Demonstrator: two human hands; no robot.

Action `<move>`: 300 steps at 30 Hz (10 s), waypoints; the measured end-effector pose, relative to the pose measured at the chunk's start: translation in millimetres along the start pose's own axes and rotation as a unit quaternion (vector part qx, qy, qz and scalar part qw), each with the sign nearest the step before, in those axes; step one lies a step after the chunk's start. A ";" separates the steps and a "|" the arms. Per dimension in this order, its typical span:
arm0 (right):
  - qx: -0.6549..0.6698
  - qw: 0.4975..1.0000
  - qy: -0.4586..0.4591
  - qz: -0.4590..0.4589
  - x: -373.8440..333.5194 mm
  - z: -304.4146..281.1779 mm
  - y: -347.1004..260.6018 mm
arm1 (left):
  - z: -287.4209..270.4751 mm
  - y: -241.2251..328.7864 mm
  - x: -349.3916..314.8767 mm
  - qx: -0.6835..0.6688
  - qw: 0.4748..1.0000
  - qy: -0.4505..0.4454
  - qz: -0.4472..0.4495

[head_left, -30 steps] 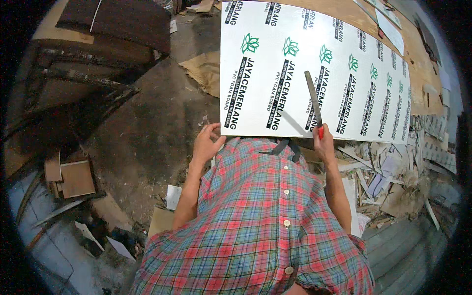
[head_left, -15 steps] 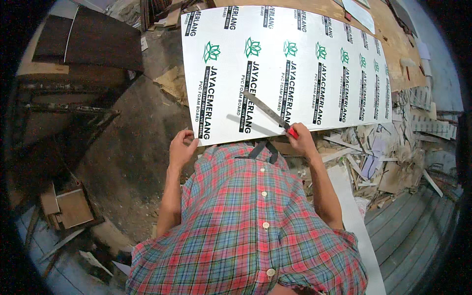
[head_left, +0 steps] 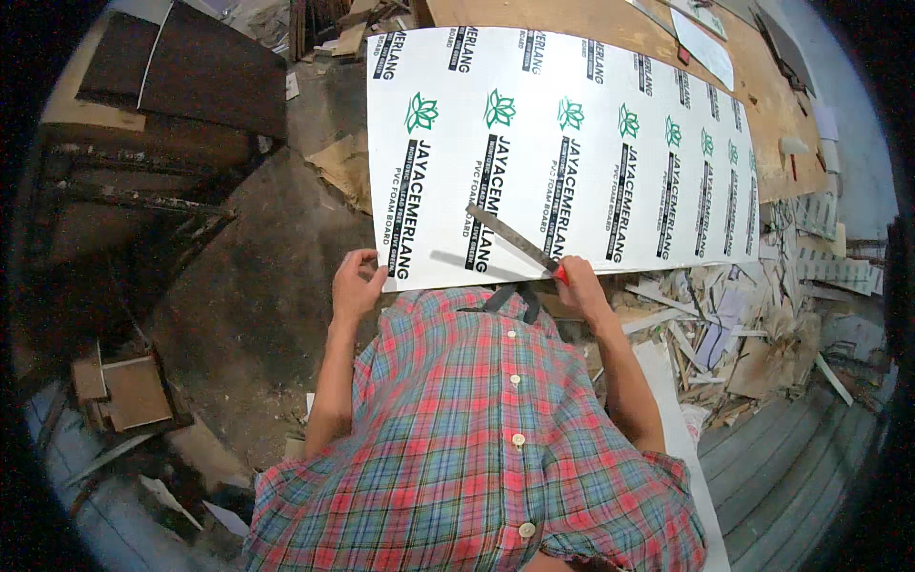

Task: The person applies glue from a bottle to the edge of a wood panel, wipes it with their hand, and then uses a utility knife and a metal ruler to cut and trim a larger white board.

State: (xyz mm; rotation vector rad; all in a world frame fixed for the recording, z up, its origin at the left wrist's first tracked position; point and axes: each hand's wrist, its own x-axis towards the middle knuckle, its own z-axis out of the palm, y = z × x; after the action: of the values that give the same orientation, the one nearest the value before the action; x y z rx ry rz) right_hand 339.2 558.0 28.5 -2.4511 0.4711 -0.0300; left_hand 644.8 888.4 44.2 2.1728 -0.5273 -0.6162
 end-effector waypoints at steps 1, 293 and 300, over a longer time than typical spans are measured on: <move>0.007 1.000 0.002 0.015 1.4 -0.7 -2.0 | 0.6 4.3 -1.9 0.008 1.000 0.010 -0.005; 0.105 0.949 0.097 0.281 -0.7 -67.2 89.6 | 16.1 -9.6 0.4 0.087 0.994 0.045 0.053; 0.096 0.953 0.178 0.227 -1.4 -41.5 94.9 | 62.2 -107.0 40.5 0.054 0.979 0.133 0.143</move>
State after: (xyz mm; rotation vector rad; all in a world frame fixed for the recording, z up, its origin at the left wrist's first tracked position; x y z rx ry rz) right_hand 301.3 464.5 5.3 -2.0957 1.1250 -0.3149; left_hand 658.1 893.2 -85.3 2.1819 -0.7231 -0.1409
